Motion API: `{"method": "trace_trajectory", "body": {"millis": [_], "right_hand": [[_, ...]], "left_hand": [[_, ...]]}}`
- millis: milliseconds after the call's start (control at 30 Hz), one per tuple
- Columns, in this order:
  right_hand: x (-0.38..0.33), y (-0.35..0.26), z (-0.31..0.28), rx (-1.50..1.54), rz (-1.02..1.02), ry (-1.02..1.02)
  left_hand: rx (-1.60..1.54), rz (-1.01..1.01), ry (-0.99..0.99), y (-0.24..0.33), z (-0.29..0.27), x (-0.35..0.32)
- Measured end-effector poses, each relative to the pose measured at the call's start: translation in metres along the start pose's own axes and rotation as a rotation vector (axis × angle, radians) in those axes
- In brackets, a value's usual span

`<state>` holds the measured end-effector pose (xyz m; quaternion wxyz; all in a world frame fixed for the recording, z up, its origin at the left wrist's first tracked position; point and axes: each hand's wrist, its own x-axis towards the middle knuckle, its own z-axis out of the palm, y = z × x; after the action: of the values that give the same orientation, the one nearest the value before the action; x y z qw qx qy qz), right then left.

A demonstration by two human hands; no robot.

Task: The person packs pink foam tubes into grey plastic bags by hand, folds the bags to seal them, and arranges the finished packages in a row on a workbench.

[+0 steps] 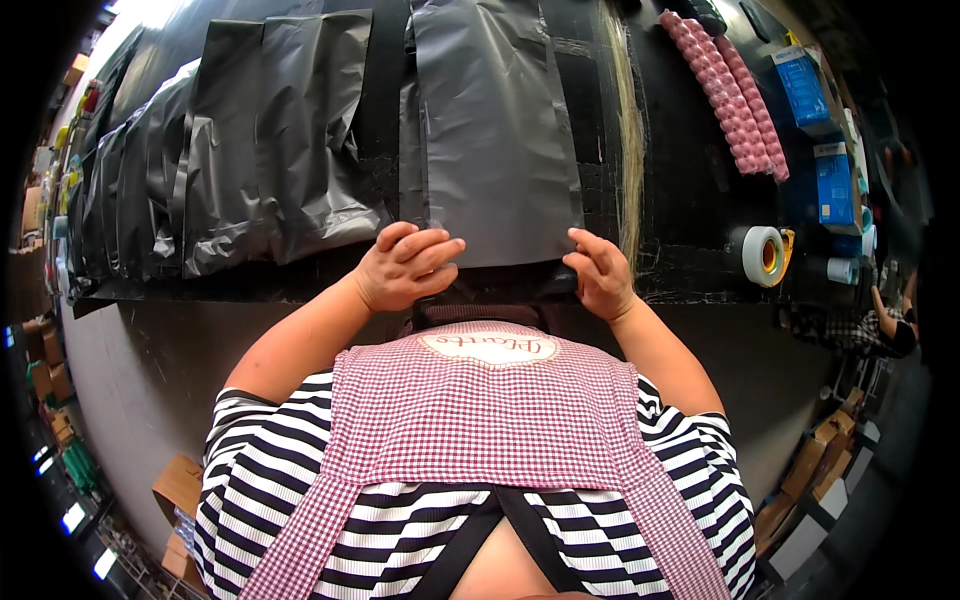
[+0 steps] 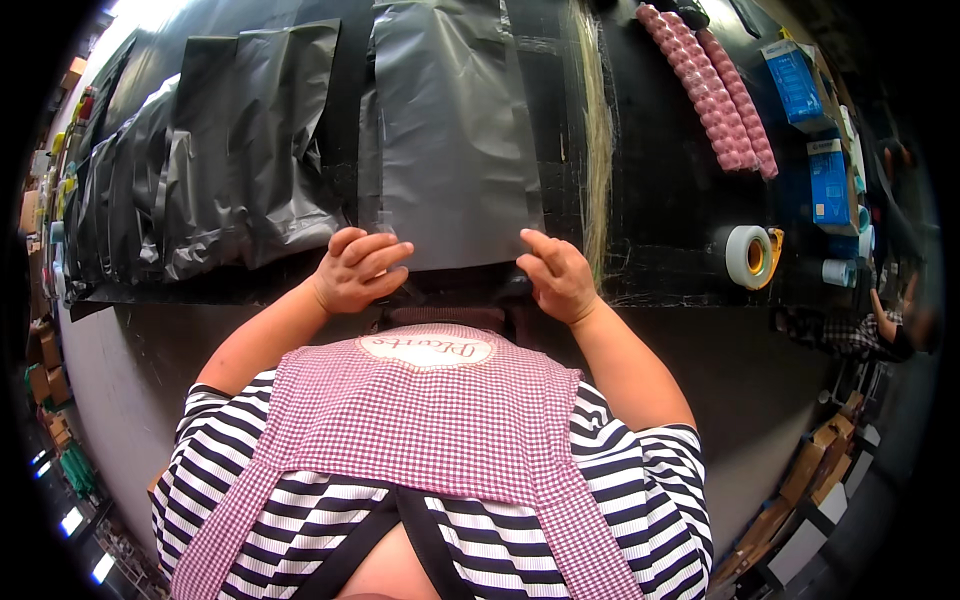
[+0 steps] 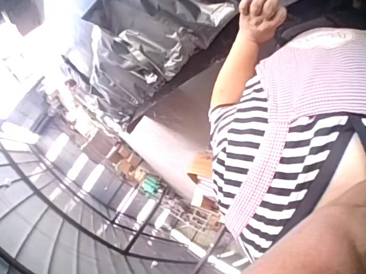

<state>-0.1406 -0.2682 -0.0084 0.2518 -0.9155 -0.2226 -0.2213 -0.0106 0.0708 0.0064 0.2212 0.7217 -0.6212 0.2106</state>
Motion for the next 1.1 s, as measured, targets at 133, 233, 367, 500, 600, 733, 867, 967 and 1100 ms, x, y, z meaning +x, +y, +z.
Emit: {"method": "trace_trajectory", "body": {"millis": [133, 233, 367, 500, 600, 733, 867, 967, 1100], "right_hand": [[0.012, -0.006, -0.012, -0.033, -0.054, -0.059], [0.007, -0.006, -0.016, 0.009, 0.015, -0.11], [0.009, -0.004, -0.005, 0.209, 0.101, -0.037], [0.016, -0.012, -0.004, 0.923, 0.867, -0.021], [0.013, -0.008, 0.012, 0.842, 1.038, 0.122], [0.032, -0.02, 0.021, 0.524, 1.107, 0.171], [0.042, -0.027, 0.022, 0.197, 1.052, 0.022], [0.051, -0.028, 0.018, 0.075, 0.987, -0.079], [0.056, -0.024, 0.015, 0.009, 1.004, -0.209]], "left_hand": [[-0.08, 0.063, -0.084, -0.003, -0.005, 0.004], [-0.164, 0.064, -0.164, -0.007, -0.01, 0.001], [-0.335, -0.143, -0.186, -0.005, -0.006, -0.003], [-0.666, -0.626, -0.027, 0.009, 0.0, 0.002], [-0.69, -1.124, 0.093, 0.024, 0.012, 0.007], [-0.606, -1.268, 0.199, 0.04, 0.026, 0.012], [-0.39, -1.163, 0.122, 0.039, 0.03, 0.014], [-0.301, -1.176, 0.051, 0.037, 0.029, 0.022], [-0.228, -1.151, -0.007, 0.034, 0.036, 0.019]]}}
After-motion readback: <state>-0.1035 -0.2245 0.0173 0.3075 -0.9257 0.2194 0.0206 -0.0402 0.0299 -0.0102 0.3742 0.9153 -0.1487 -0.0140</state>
